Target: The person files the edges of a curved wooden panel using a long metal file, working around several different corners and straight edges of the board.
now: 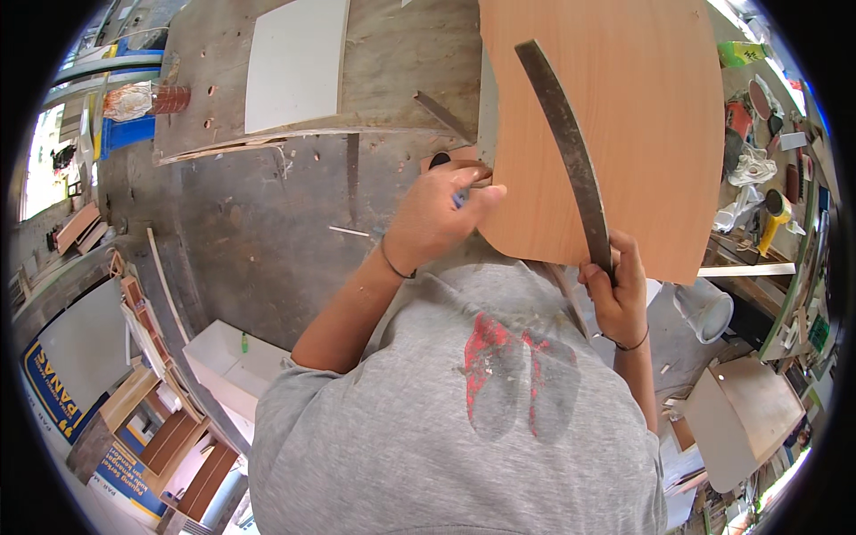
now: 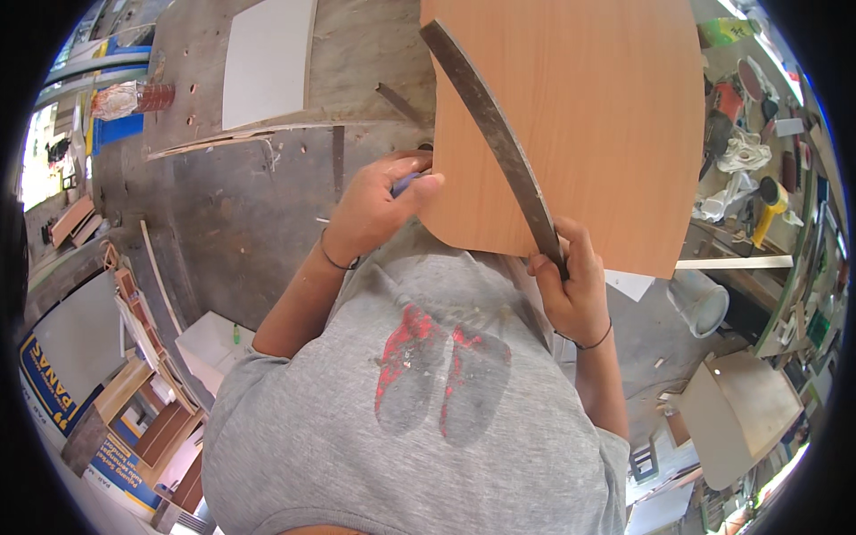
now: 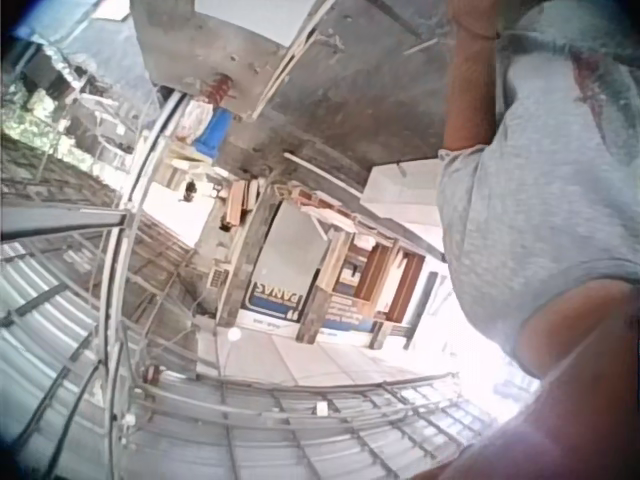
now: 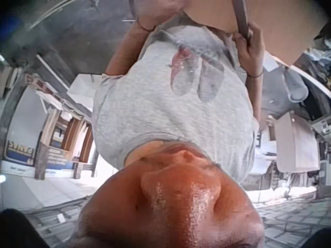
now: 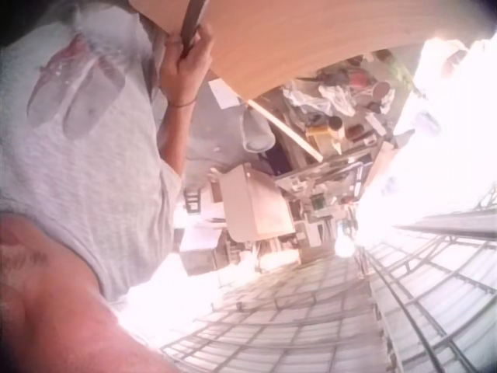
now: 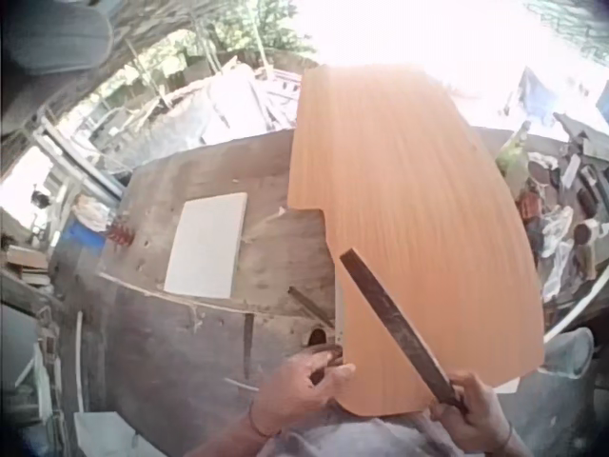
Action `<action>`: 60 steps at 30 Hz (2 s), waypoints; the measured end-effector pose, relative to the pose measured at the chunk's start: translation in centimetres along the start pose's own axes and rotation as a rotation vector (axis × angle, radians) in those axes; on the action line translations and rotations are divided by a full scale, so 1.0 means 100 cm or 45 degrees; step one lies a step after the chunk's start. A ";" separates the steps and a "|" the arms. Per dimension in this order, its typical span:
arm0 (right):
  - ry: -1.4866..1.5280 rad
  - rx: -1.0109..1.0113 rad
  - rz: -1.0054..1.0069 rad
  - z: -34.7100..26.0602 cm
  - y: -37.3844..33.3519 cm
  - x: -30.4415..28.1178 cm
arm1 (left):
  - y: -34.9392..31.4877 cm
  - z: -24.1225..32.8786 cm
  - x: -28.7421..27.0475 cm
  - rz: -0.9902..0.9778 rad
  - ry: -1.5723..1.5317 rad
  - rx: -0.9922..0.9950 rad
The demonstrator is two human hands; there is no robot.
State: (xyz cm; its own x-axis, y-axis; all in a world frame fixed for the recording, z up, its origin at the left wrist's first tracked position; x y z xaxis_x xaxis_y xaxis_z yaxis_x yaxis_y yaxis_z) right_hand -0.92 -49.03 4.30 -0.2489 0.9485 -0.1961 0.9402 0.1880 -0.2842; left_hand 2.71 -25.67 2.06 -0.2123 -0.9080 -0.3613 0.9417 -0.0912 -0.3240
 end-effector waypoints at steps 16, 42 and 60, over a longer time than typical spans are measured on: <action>0.023 0.010 -0.151 0.002 0.009 -0.001 | 0.004 -0.041 -0.025 0.272 -0.687 -0.242; -1.276 -0.146 -0.303 -0.143 0.018 0.004 | 0.050 -0.069 -0.021 0.068 -0.768 0.105; -2.407 0.228 -1.068 -0.195 0.037 0.106 | 0.061 -0.067 0.063 -0.936 -1.190 -0.030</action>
State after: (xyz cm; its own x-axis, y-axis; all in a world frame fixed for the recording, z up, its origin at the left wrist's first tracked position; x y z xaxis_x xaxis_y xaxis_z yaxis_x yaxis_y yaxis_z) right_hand 4.43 -33.28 19.50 -0.4977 -0.7271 -0.4728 0.4985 0.2063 -0.8420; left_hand 5.36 -29.19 -8.08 -0.4176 -0.5884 0.6924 0.6665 -0.7163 -0.2066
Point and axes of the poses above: each hand's wrist, its own y-axis towards the middle knuckle, its own x-axis out of the palm, z = x × y, the point moved 9 cm from there along y, towards the middle knuckle, and after that the axes turned 4 degrees about z, right-handed, at the moved point
